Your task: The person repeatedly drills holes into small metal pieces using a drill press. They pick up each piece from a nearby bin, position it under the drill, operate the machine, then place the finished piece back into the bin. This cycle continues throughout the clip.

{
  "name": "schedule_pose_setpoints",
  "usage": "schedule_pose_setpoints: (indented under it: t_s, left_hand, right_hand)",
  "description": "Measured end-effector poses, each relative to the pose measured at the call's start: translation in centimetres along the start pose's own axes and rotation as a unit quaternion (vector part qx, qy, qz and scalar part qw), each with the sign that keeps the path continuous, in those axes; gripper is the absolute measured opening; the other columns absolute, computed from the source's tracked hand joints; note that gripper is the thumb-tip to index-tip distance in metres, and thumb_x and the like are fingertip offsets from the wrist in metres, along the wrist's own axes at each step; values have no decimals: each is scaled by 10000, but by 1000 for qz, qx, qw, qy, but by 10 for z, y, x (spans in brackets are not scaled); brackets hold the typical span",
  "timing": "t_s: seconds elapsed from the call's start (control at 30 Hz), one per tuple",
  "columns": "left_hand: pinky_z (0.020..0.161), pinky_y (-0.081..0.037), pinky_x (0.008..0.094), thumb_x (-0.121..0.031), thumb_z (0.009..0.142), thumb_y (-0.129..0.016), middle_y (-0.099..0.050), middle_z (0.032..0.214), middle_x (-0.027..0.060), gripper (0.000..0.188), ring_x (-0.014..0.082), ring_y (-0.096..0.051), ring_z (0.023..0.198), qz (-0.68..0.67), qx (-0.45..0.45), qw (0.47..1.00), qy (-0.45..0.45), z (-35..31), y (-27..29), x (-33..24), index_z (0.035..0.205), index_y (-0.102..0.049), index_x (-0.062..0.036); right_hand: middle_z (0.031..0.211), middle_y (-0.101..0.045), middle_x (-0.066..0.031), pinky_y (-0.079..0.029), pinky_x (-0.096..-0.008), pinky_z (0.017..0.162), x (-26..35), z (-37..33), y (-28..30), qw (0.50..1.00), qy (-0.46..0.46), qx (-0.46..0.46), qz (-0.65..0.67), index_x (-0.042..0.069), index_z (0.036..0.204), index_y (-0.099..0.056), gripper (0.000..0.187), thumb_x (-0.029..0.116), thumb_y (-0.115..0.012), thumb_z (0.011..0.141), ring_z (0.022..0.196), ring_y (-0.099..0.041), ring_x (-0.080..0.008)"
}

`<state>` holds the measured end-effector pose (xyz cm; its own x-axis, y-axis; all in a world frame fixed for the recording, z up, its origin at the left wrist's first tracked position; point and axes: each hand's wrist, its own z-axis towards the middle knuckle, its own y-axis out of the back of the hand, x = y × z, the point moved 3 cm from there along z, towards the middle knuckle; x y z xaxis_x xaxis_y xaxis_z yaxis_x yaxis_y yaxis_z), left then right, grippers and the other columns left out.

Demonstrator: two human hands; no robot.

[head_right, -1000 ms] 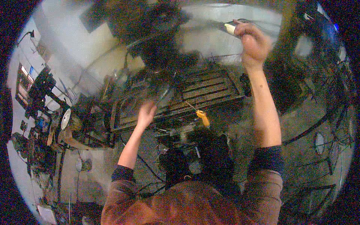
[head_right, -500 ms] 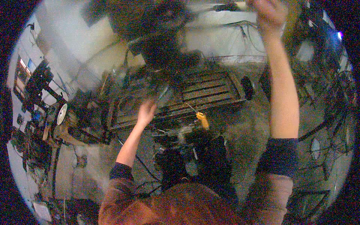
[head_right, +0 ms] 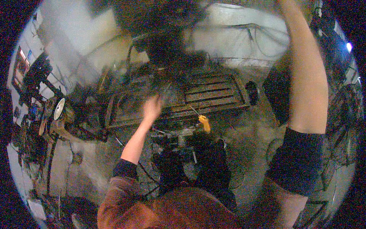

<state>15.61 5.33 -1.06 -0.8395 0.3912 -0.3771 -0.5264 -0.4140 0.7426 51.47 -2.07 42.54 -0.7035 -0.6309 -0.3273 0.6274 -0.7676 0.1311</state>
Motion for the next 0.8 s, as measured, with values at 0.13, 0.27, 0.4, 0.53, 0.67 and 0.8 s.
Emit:
schedule_pose_setpoints:
  t_s: [0.13, 0.27, 0.4, 0.53, 0.67, 0.8]
  left_hand:
    - [579, -458, 424, -161, 770, -516, -582, 641, 184, 257, 342, -574, 622, 27, -2, 999, 44, -12, 15, 17, 985, -579, -37]
    - [530, -437, 403, -159, 780, -518, -548, 615, 210, 263, 342, -568, 587, -77, 21, 997, 22, -29, 54, 31, 998, -565, -20]
    - [503, -431, 400, -193, 776, -540, -540, 561, 182, 264, 346, -560, 548, -15, -43, 999, -11, -40, 93, 50, 1006, -574, -67]
    - [542, -442, 419, -195, 769, -530, -574, 641, 169, 293, 330, -570, 602, 130, -22, 988, 84, -30, 111, 84, 1041, -554, -89]
    - [598, -460, 412, -242, 741, -561, -596, 735, 148, 393, 323, -581, 679, 219, 48, 969, 107, -27, 100, 122, 1105, -497, -108]
    - [599, -462, 411, -322, 744, -575, -597, 749, 149, 466, 321, -586, 700, 233, 86, 964, 89, -45, 105, 133, 1148, -459, -120]
  right_hand:
    - [521, -506, -85, -365, -263, 428, -28, -4, -1, 996, -47, -33, 62, -4, 533, -510, 101, 18, -485, 628, 469, -483, -160]
    - [538, -509, -82, -370, -260, 444, 0, -9, -4, 1000, 22, -13, 15, -6, 559, -516, 87, 3, -483, 639, 484, -485, -158]
    - [565, -514, -70, -384, -248, 494, 21, -11, 11, 975, -161, -31, 148, -12, 624, -546, 103, 71, -505, 668, 525, -493, -146]
    - [588, -521, -64, -387, -235, 536, 33, -22, 4, 919, -291, -80, 254, -21, 679, -559, 189, 162, -520, 650, 566, -505, -134]
    - [986, -552, -151, -429, -272, 789, 26, -63, 11, 982, -150, -44, 104, -21, 1092, -495, 312, 72, -486, 794, 876, -537, -196]
    - [974, -590, -124, -451, -272, 743, 68, -183, -3, 943, -290, -42, 156, -30, 1055, -516, 281, 53, -447, 795, 880, -561, -171]
